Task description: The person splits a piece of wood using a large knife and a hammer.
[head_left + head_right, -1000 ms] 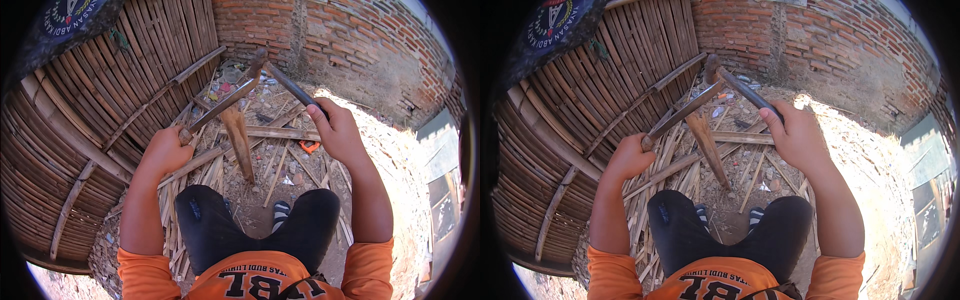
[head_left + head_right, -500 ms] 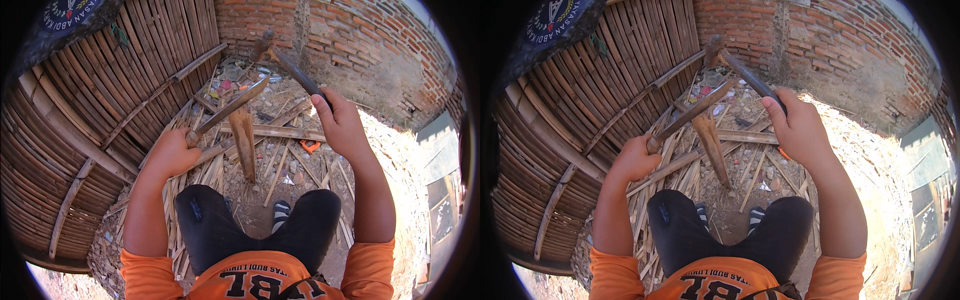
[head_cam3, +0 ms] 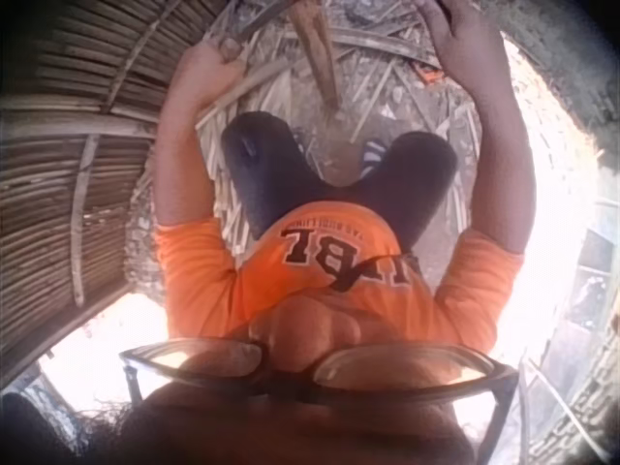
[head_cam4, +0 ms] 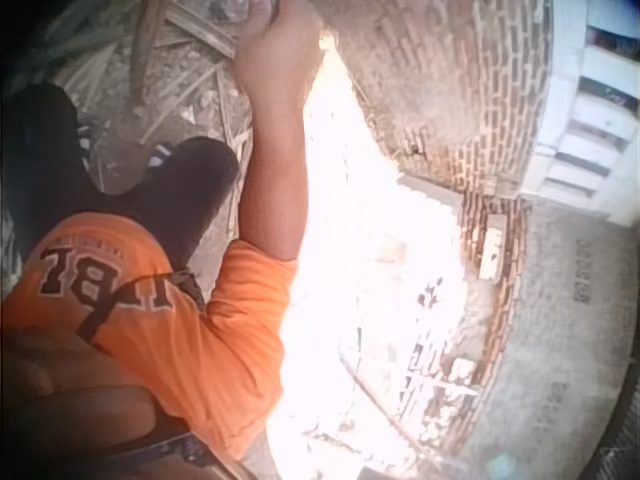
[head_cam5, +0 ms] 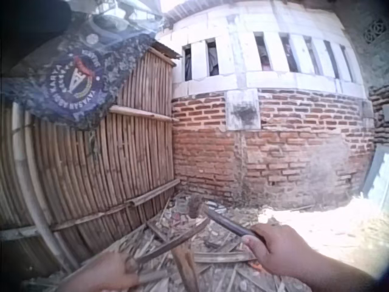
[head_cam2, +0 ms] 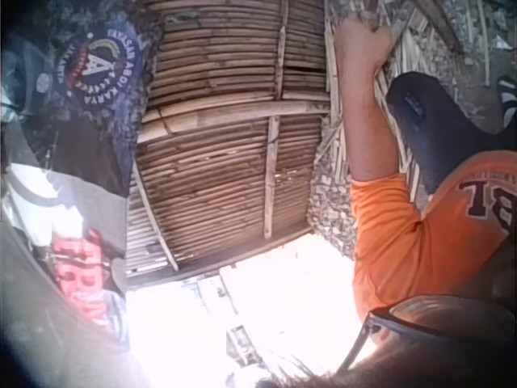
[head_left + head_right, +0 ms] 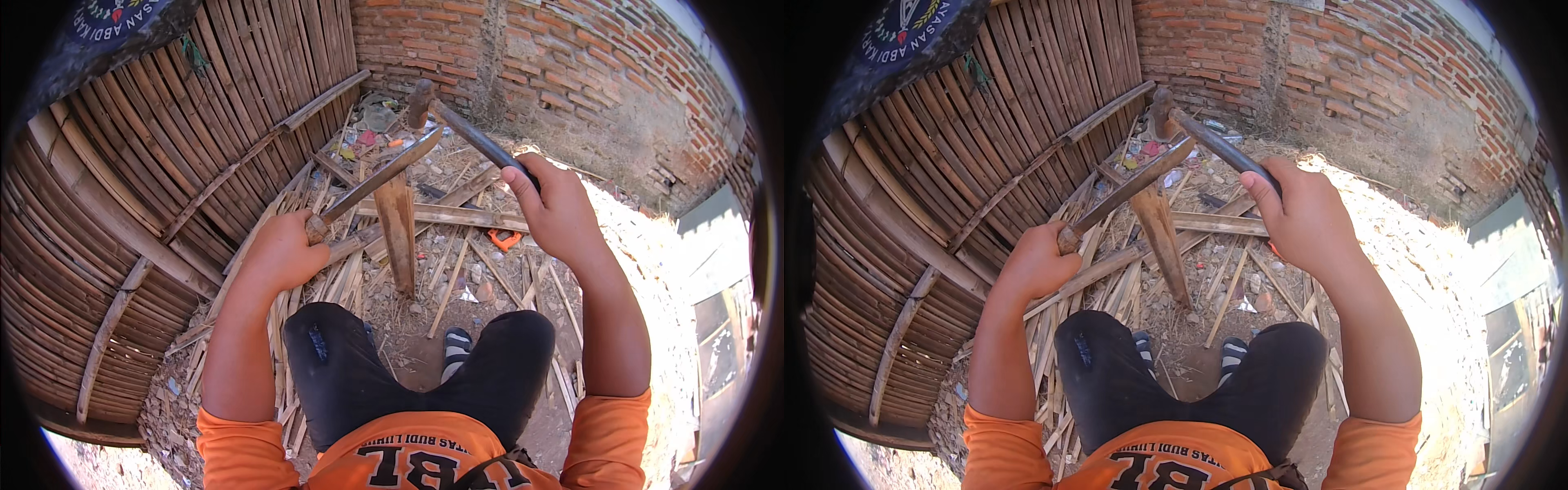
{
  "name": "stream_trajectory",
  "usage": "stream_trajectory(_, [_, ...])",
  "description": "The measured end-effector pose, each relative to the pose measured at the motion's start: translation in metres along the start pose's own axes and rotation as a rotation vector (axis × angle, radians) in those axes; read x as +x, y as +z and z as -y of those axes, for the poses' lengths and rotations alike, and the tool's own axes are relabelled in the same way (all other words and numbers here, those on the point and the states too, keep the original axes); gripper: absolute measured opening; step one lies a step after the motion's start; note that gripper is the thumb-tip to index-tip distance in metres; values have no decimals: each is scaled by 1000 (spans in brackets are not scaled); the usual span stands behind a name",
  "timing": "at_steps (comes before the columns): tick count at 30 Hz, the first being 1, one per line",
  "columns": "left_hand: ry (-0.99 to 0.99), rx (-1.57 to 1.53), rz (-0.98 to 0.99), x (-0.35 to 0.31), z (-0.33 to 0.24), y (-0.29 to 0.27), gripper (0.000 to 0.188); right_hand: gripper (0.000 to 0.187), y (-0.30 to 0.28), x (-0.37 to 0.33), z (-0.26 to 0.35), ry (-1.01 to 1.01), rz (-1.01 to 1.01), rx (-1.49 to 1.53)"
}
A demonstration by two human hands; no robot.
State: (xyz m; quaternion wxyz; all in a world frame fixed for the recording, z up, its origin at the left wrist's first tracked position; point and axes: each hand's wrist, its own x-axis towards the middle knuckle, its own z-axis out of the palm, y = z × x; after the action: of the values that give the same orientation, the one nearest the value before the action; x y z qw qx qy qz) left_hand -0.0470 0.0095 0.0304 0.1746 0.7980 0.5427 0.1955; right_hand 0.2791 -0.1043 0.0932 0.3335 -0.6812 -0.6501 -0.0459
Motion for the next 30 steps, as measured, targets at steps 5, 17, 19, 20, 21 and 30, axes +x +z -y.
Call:
stream_trajectory(5, [-7, 15, 5, -3, 0, -2, 45, 37, -6, 6, 5, -68, -224, 190])
stream_trajectory(17, [-8, 22, -7, -2, 0, 1, 48, 39, 7, -3, -1, 50, -33, 57])
stream_trajectory(19, [6, 34, -38, -1, 3, 3, 48, 39, 9, -1, -7, 50, 96, -53])
stream_trajectory(20, [-4, 35, -22, -1, 1, 1, 48, 39, 6, -2, -4, 37, 61, -42])
stream_trajectory(21, [-13, 34, -1, -1, -2, 0, 48, 39, 2, -3, -1, 28, 28, -34])
stream_trajectory(30, [-16, 65, 16, -4, -11, -5, 47, 43, 12, -2, -14, 96, 153, -26])
